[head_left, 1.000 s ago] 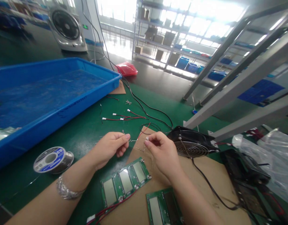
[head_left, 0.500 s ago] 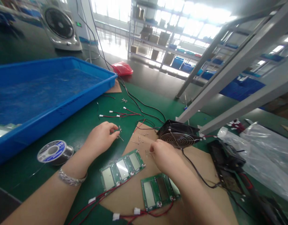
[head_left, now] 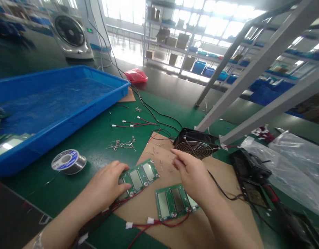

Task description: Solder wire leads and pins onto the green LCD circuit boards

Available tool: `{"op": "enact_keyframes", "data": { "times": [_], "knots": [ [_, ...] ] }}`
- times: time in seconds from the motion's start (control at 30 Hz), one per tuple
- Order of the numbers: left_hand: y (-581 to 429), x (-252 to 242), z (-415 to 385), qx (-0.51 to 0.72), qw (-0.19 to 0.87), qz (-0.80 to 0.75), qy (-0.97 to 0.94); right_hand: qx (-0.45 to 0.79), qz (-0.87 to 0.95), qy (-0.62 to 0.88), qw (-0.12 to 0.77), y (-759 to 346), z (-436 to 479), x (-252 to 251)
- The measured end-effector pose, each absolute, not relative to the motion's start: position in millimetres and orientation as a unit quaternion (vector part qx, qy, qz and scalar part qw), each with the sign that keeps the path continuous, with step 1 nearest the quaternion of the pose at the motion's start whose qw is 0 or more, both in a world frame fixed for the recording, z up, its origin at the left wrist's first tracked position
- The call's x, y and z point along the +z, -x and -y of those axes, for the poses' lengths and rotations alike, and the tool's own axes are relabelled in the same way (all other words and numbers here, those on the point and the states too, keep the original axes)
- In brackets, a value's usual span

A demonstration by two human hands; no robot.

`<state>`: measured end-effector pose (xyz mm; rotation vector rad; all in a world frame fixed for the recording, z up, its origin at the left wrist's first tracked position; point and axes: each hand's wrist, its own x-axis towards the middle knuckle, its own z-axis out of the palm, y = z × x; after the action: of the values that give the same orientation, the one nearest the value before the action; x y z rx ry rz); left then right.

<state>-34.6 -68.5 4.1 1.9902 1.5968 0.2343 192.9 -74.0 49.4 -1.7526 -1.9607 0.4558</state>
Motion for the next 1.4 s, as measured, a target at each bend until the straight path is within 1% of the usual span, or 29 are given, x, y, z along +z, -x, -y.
{"op": "enact_keyframes", "data": {
  "times": [0.07, 0.13, 0.27, 0.3, 0.4, 0.53, 0.6, 0.7, 0.87, 1.0, 1.13, 1.4],
  "knots": [
    [34, 6, 69, 0.141, 0.323, -0.604, -0.715, 0.177, 0.717, 0.62, 0.263, -192, 76, 52],
    [32, 9, 71, 0.185, 0.391, -0.599, -0.674, 0.203, 0.704, 0.611, 0.299, -191, 77, 54],
    [26, 7, 79, 0.269, 0.632, -0.54, -0.486, 0.3, 0.649, 0.572, 0.402, -184, 82, 61],
    [25, 6, 81, 0.294, 0.673, -0.522, -0.433, 0.295, 0.651, 0.562, 0.416, -182, 85, 62],
    [25, 3, 84, 0.349, 0.762, -0.461, -0.291, 0.217, 0.677, 0.558, 0.428, -175, 94, 65],
    [22, 6, 87, 0.365, 0.871, -0.29, -0.155, 0.182, 0.695, 0.543, 0.435, -166, 104, 61],
    [18, 6, 89, 0.375, 0.892, -0.223, -0.119, 0.168, 0.718, 0.523, 0.427, -162, 106, 57],
    [9, 2, 92, 0.398, 0.895, -0.182, -0.084, 0.128, 0.753, 0.493, 0.417, -160, 103, 48],
    [-2, -2, 95, 0.421, 0.882, -0.189, -0.092, 0.062, 0.799, 0.446, 0.398, -159, 97, 34],
    [-5, -2, 98, 0.431, 0.872, -0.201, -0.117, 0.026, 0.805, 0.475, 0.355, -157, 95, 28],
    [-6, -4, 101, 0.44, 0.875, -0.167, -0.111, 0.027, 0.808, 0.496, 0.318, -157, 94, 23],
    [-5, -3, 101, 0.436, 0.878, -0.155, -0.122, 0.056, 0.811, 0.486, 0.321, -155, 92, 19]
  ]
}}
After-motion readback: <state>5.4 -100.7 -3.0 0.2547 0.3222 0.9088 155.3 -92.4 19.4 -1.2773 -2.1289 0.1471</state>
